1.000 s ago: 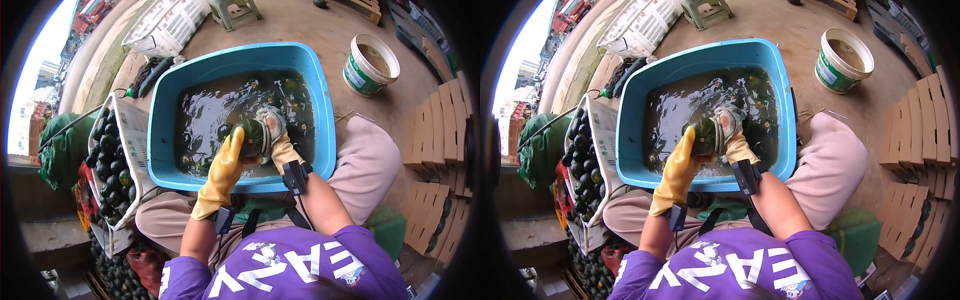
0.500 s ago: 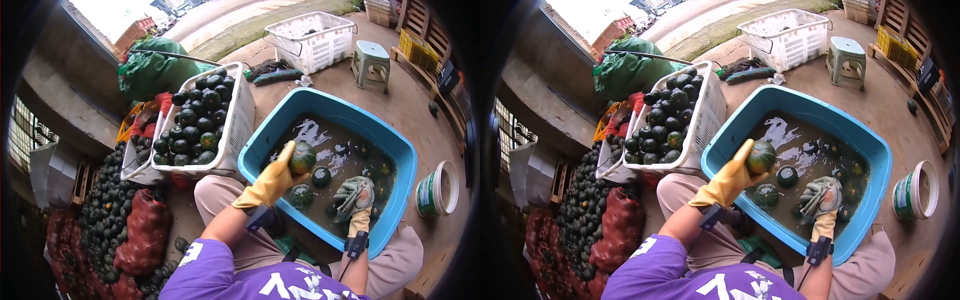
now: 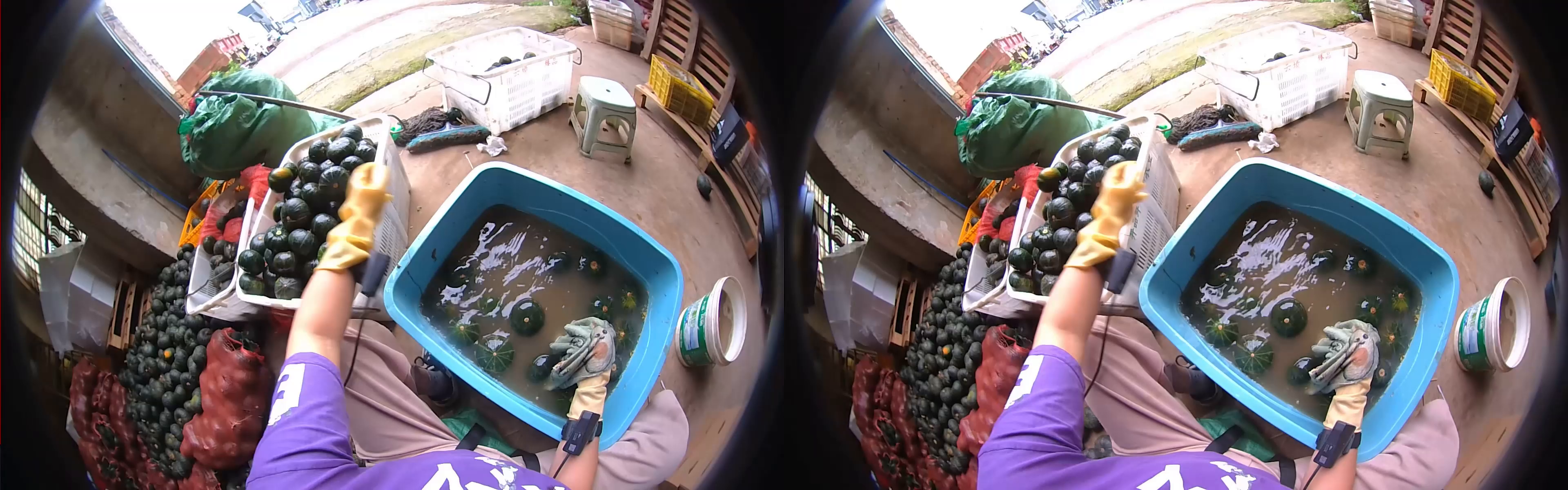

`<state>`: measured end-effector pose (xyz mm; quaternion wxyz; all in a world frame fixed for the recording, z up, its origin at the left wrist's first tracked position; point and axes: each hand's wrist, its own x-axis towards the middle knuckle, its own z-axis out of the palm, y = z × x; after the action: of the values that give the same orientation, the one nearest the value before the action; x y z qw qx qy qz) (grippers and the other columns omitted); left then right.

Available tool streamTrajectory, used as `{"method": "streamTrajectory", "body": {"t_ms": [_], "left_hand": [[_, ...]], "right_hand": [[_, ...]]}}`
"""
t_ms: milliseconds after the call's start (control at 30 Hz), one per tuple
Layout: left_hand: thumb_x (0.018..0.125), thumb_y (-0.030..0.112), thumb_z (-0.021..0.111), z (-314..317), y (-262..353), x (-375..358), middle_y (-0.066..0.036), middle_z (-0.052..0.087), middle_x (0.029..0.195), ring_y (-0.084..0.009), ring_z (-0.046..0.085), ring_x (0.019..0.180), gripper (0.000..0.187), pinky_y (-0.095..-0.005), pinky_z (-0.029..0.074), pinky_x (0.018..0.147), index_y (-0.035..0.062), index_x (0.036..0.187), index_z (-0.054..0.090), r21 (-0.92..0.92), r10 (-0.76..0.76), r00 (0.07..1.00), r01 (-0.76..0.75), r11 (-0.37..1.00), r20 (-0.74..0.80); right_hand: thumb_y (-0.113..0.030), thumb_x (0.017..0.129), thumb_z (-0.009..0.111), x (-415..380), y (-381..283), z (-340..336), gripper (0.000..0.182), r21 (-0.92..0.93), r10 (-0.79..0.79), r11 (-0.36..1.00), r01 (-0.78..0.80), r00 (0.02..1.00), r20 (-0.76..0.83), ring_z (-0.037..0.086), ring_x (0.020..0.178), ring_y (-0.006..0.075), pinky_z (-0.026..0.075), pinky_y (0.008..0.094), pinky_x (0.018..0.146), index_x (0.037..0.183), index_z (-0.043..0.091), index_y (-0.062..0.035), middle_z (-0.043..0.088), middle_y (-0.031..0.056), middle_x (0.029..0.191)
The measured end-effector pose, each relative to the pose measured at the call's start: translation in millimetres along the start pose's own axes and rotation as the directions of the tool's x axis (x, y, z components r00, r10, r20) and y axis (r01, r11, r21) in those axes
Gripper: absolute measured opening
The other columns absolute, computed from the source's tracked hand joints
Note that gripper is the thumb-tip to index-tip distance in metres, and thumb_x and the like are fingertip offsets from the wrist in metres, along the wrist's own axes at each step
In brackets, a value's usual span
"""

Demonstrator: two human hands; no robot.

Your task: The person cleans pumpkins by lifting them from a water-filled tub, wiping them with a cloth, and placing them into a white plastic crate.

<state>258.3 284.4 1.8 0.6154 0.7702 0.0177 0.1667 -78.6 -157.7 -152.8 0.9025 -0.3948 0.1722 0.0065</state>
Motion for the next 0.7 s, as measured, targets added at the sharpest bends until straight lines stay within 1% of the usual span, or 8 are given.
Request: {"method": "streamTrajectory", "body": {"t_ms": [33, 67, 167, 267, 500, 567, 633, 700], "left_hand": [[0.101, 0.034, 0.06, 35, -4, -24, -0.015, 0.072, 0.109, -0.0273, 0.071, 0.09, 0.033, -0.0384, 0.057, 0.083, 0.0096, 0.122, 0.067, 0.471, 0.381, 0.894, -0.449, 0.76, 0.237], [0.097, 0.036, 0.066, 77, 3, -59, -0.019, 0.07, 0.123, -0.0329, 0.069, 0.111, 0.038, -0.0415, 0.054, 0.098, 0.012, 0.126, 0.066, 0.381, 0.022, 0.929, -0.174, 0.908, 0.37], [0.091, 0.042, 0.075, 154, -22, -152, -0.027, 0.064, 0.129, -0.0373, 0.063, 0.121, 0.06, -0.0455, 0.051, 0.104, 0.0043, 0.135, 0.061, 0.279, 0.202, 0.524, -0.696, 0.662, 0.828], [0.082, 0.05, 0.08, 205, -56, -204, -0.024, 0.072, 0.108, -0.0424, 0.069, 0.104, 0.065, -0.0463, 0.054, 0.093, 0.0017, 0.123, 0.066, 0.302, -0.218, 0.209, -0.668, 0.68, 0.953], [0.077, 0.036, 0.08, 235, -101, -278, -0.019, 0.074, 0.098, -0.0332, 0.074, 0.095, 0.056, -0.0416, 0.06, 0.081, 0.0059, 0.122, 0.067, 0.289, -0.018, 0.312, -0.854, 0.433, 0.95], [0.086, 0.028, 0.068, 252, -102, -290, -0.018, 0.074, 0.094, -0.0326, 0.074, 0.084, 0.035, -0.0413, 0.059, 0.072, 0.0038, 0.111, 0.07, 0.371, -0.363, 0.206, -0.799, 0.473, 0.909], [0.088, 0.021, 0.061, 238, -175, -283, -0.017, 0.073, 0.088, -0.0334, 0.072, 0.079, 0.022, -0.0412, 0.058, 0.068, 0.0043, 0.097, 0.073, 0.198, -0.13, 0.161, -0.553, 0.809, 0.978], [0.073, 0.022, 0.077, 196, -36, -255, -0.01, 0.075, 0.089, -0.0294, 0.073, 0.087, 0.013, -0.0399, 0.057, 0.074, 0.015, 0.083, 0.077, 0.515, -0.529, 0.092, -0.419, 0.748, 0.843]], "right_hand": [[-0.037, 0.101, 0.056, 3, 5, -3, 0.046, -0.004, 0.005, 1.0, -0.005, 1.0, -0.001, 0.072, 0.076, 0.04, 0.064, 0.0489, 0.061, 0.119, 0.051, 0.005, 0.069, 0.0271, 0.103], [-0.035, 0.101, 0.055, 7, 10, -8, 0.044, -0.007, -0.015, 1.0, 0.015, 1.0, -0.012, 0.071, 0.077, 0.0395, 0.063, 0.0484, 0.061, 0.12, 0.051, 0.0047, 0.069, 0.0265, 0.102], [-0.032, 0.104, 0.049, 6, 10, -14, 0.039, -0.462, -0.169, 0.853, 0.244, 0.966, 0.197, 0.068, 0.077, 0.0376, 0.061, 0.0475, 0.061, 0.121, 0.052, 0.0031, 0.067, 0.0252, 0.102], [-0.034, 0.104, 0.048, 8, 7, -13, 0.041, 0.077, 0.067, 0.995, -0.064, 0.997, -0.042, 0.067, 0.081, 0.0367, 0.059, 0.0468, 0.059, 0.124, 0.052, 0.0014, 0.066, 0.0251, 0.109], [-0.035, 0.104, 0.049, 0, 4, -6, 0.041, 0.209, 0.122, 0.972, -0.104, 0.99, -0.074, 0.067, 0.087, 0.0386, 0.058, 0.044, 0.062, 0.129, 0.051, -0.0035, 0.064, 0.0284, 0.12], [-0.036, 0.104, 0.049, 9, 14, -13, 0.04, 0.227, 0.181, 0.961, -0.158, 0.98, -0.083, 0.067, 0.086, 0.0391, 0.058, 0.0432, 0.062, 0.129, 0.051, -0.0047, 0.063, 0.0293, 0.121], [-0.036, 0.104, 0.048, 13, 20, -16, 0.041, 0.644, 0.09, 0.714, -0.275, 0.948, 0.304, 0.067, 0.085, 0.0393, 0.059, 0.043, 0.063, 0.129, 0.051, -0.0037, 0.064, 0.0304, 0.118], [-0.035, 0.106, 0.046, -5, 5, 9, 0.039, 0.047, -0.076, 0.996, 0.077, 0.997, -0.03, 0.067, 0.079, 0.0356, 0.058, 0.0422, 0.065, 0.118, 0.054, 0.001, 0.067, 0.0266, 0.103]]}}
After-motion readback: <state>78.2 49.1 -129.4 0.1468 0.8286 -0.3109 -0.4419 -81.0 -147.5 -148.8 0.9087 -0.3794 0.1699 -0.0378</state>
